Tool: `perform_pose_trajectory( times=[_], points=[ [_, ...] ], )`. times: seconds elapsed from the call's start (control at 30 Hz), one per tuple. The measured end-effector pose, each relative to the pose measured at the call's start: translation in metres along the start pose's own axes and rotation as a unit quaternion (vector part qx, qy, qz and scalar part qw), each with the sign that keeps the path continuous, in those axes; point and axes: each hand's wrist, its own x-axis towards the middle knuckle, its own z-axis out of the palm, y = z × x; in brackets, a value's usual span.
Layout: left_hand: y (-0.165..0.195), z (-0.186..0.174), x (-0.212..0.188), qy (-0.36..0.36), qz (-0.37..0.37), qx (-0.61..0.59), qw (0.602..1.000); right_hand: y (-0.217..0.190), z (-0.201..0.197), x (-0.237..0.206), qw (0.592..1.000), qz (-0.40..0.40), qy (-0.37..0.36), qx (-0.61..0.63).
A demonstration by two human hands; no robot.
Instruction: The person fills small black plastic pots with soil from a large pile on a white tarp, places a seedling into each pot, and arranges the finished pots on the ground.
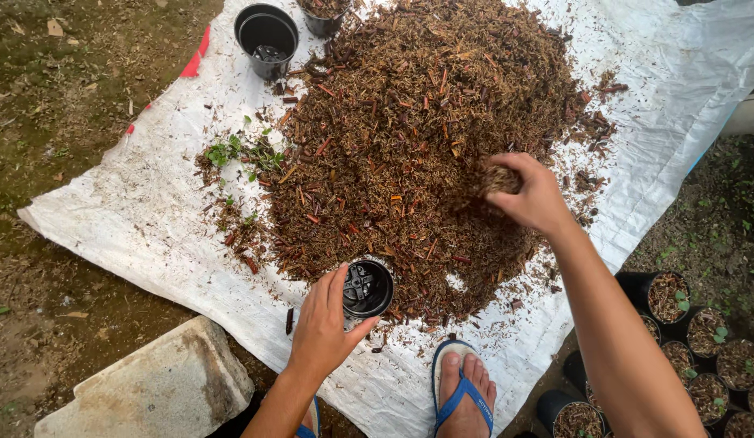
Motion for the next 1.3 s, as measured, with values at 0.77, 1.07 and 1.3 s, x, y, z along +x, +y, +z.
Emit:
perform_pose_trajectory(
  times=[0.77,1.07,1.3],
  points=[
    [0.001,0.001,0.002,0.011,0.021,0.008,1.0,-0.009,-0.011,-0.009,0.999,0.022,-0.013,0.03],
    [0.014,-0.004,0.003,0.03,0.004,-0.031,0.999,-0.082,0.036,-0.056,0.973,-0.114,-0.097,0.177],
    [0.014,0.001,0.004,0.037,-0.044,-0.04,0.998,-0.142,0.117,-0.104,0.97,-0.218,-0.058,0.096]
  ],
)
